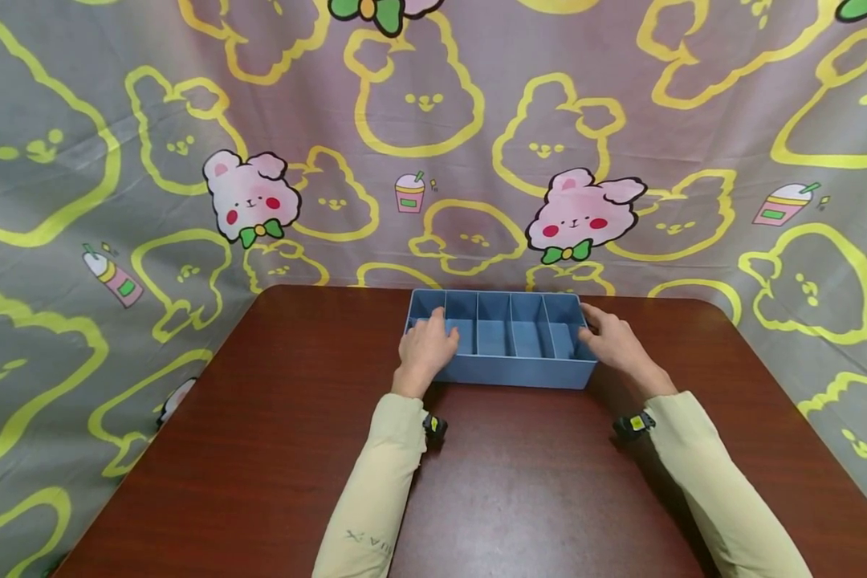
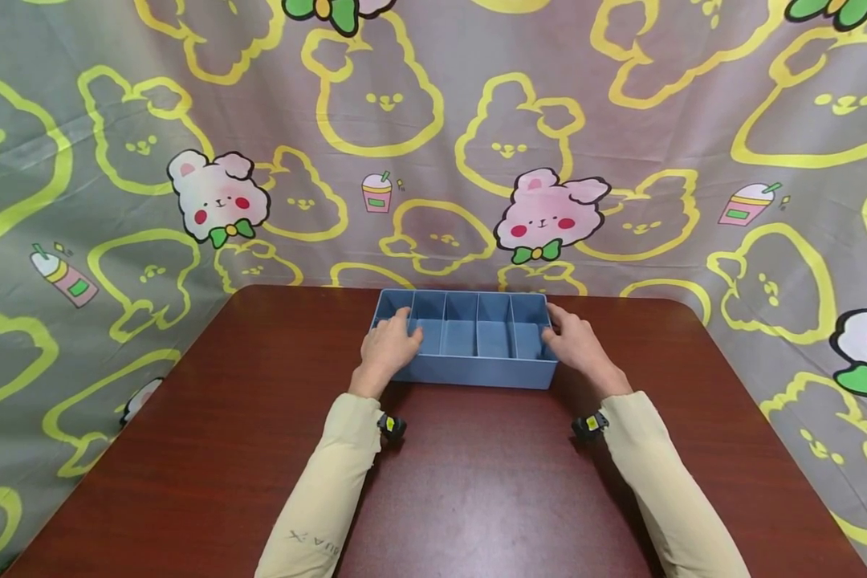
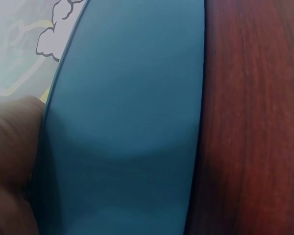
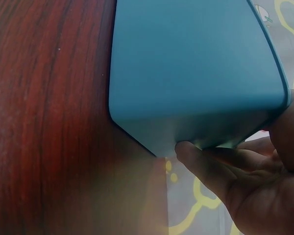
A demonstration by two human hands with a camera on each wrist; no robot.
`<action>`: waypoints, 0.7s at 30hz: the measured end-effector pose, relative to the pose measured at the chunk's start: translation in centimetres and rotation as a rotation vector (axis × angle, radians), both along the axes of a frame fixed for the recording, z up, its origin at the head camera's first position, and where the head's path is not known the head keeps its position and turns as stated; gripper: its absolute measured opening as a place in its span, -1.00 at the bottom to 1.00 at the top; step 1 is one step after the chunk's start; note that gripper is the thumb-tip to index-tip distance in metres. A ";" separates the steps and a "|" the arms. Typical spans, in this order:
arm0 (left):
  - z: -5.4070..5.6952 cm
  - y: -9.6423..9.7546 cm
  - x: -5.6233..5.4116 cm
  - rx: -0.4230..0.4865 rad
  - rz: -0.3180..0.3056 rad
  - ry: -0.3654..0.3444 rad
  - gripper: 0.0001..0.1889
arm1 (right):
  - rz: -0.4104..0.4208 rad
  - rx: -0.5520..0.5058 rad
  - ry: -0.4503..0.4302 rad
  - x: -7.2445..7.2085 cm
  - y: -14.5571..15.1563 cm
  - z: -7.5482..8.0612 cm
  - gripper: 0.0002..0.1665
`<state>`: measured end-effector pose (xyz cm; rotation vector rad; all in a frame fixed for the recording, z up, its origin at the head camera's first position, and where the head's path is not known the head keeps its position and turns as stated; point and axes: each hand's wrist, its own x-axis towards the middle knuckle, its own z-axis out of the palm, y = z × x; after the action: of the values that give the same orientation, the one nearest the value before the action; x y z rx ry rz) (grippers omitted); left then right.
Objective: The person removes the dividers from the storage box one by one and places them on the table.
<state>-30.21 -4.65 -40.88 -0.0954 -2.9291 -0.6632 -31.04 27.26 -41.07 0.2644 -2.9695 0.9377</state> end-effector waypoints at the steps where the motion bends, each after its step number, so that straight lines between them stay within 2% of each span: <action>1: -0.1 0.0 0.0 -0.007 -0.003 0.010 -0.44 | -0.001 -0.001 0.000 0.0 0.0 0.0 -0.28; 8: -0.5 -0.1 -0.1 -0.023 -0.017 0.056 -0.44 | -0.008 0.003 -0.006 -0.3 0.1 -0.1 -0.28; 21: -0.3 -0.2 0.1 0.012 -0.035 0.094 -0.51 | 0.000 0.001 0.004 0.0 0.1 -0.1 -0.29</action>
<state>-30.11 -4.83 -41.15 -0.1725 -2.8389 -0.6619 -31.09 27.35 -41.21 0.2658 -2.9664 0.9344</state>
